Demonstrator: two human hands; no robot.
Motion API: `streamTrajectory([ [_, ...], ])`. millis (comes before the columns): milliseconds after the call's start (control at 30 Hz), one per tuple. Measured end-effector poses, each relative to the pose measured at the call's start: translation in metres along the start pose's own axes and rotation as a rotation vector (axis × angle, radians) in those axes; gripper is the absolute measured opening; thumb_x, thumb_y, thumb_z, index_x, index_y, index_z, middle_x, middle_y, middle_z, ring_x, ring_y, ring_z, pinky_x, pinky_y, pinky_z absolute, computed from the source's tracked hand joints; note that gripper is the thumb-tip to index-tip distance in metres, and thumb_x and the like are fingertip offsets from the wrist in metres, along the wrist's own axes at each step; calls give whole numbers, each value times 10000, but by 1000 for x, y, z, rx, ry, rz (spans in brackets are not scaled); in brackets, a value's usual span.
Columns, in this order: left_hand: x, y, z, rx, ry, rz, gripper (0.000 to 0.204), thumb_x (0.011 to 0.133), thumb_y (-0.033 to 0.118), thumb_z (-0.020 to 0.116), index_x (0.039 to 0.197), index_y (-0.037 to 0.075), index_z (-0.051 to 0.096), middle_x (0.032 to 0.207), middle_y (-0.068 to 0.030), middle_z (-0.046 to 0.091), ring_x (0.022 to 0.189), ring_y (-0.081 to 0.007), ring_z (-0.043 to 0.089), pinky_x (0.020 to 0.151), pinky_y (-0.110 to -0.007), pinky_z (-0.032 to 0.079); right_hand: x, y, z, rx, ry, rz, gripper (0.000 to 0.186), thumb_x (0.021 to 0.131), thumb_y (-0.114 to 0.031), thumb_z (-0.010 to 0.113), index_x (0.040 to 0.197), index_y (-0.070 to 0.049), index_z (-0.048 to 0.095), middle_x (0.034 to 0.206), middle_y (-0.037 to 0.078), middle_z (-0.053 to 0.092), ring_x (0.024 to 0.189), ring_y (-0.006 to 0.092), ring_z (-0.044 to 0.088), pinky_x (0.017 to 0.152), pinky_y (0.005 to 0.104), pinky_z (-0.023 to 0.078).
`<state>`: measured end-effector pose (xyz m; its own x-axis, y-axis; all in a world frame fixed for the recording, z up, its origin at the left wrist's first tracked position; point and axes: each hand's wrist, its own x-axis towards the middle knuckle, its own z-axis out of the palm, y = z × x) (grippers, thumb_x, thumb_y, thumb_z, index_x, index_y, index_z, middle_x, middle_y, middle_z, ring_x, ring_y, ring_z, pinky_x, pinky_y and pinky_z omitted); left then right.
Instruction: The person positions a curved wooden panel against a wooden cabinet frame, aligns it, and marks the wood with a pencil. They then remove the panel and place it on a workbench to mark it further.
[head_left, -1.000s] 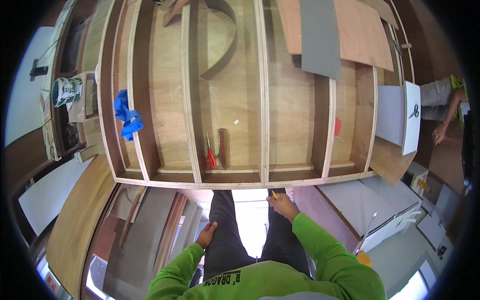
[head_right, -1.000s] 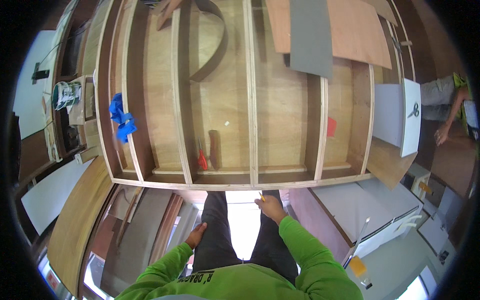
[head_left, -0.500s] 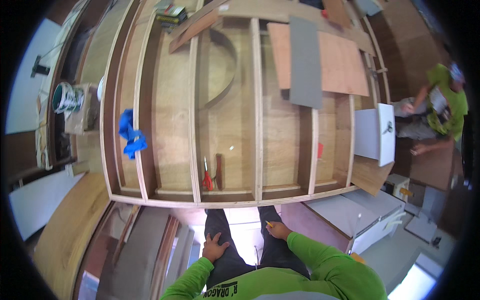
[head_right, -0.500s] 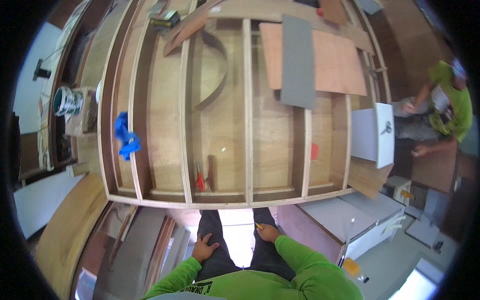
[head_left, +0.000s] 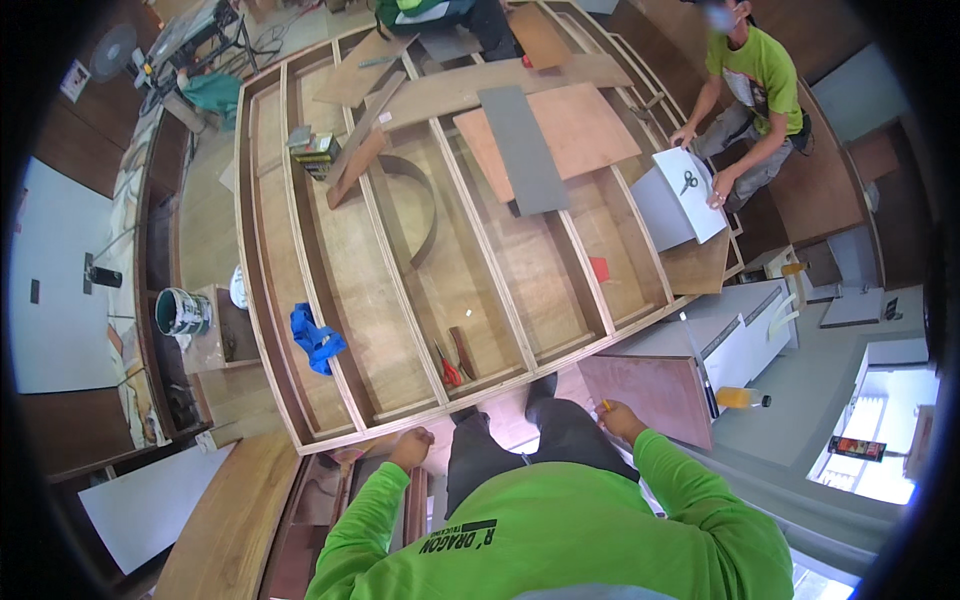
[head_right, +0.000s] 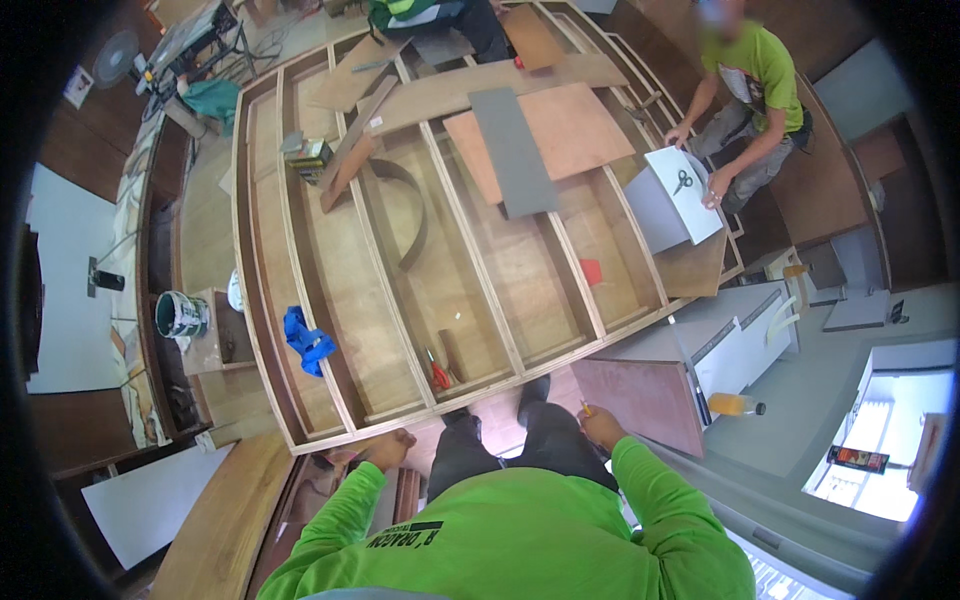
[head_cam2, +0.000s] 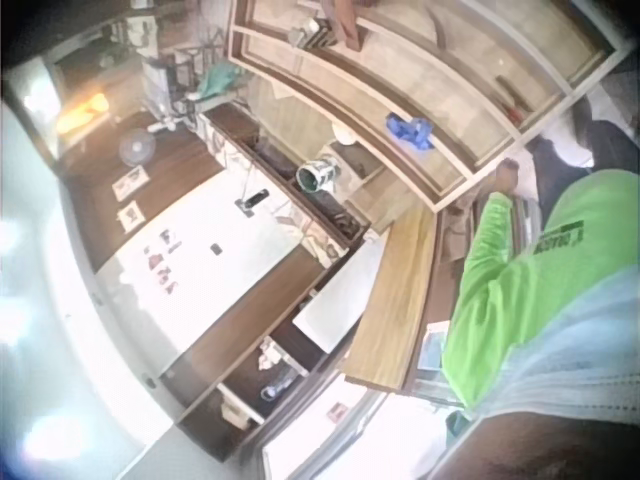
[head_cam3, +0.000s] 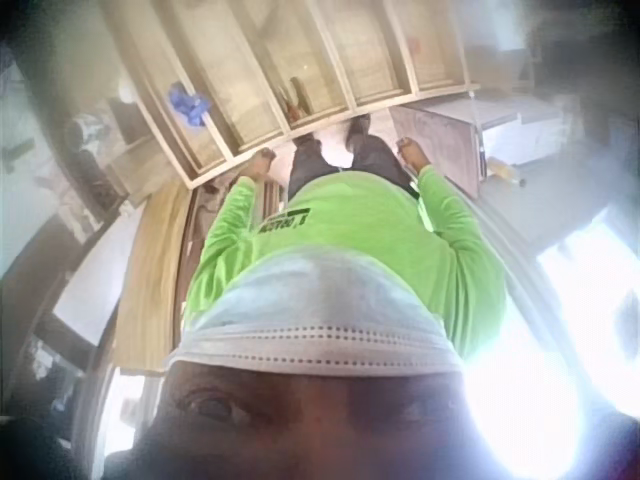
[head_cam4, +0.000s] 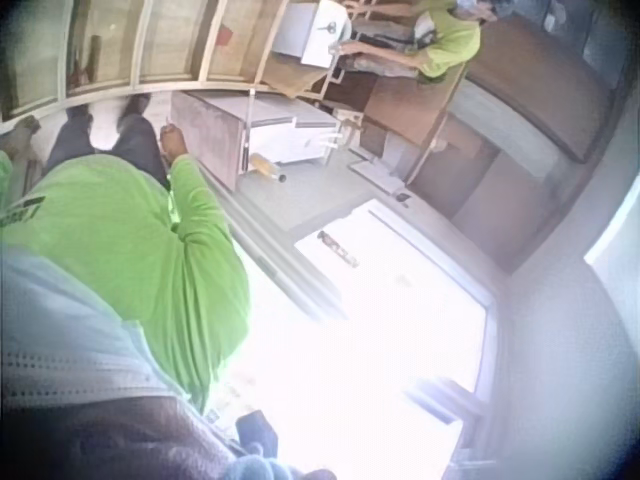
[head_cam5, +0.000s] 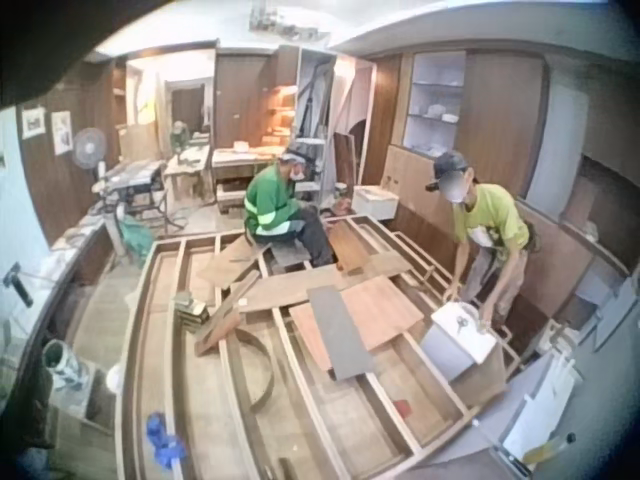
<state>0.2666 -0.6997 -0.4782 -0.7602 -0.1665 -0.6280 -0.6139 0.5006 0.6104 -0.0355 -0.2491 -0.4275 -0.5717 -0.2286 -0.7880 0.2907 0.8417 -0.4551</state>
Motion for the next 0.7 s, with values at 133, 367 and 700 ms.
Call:
streamTrajectory([
  [133, -18, 30, -36, -208, 142, -55, 315, 975, 284, 534, 941, 39, 728, 946, -209, 711, 917, -357, 670, 834, -436, 516, -20, -2, -10, 40, 19, -9, 199, 901, -205, 557, 891, -44, 674, 740, 84, 663, 672, 198, 617, 651, 353, 486],
  [367, -61, 207, -69, -539, 36, 91, 304, 993, 274, 603, 983, -22, 669, 1020, -100, 715, 962, -172, 642, 895, -326, 493, -9, 22, -34, 181, 37, -89, 215, 906, -200, 556, 918, -7, 650, 709, 100, 656, 646, 195, 625, 620, 351, 494],
  [700, -147, 396, -123, -673, -557, 444, 428, 1000, 208, 563, 1370, -8, 553, 1408, -150, 554, 1321, -252, 489, 1131, -359, 338, 10, 77, -49, 113, -35, -90, 259, 923, -231, 527, 857, -18, 659, 721, 122, 674, 639, 226, 650, 625, 386, 514],
])
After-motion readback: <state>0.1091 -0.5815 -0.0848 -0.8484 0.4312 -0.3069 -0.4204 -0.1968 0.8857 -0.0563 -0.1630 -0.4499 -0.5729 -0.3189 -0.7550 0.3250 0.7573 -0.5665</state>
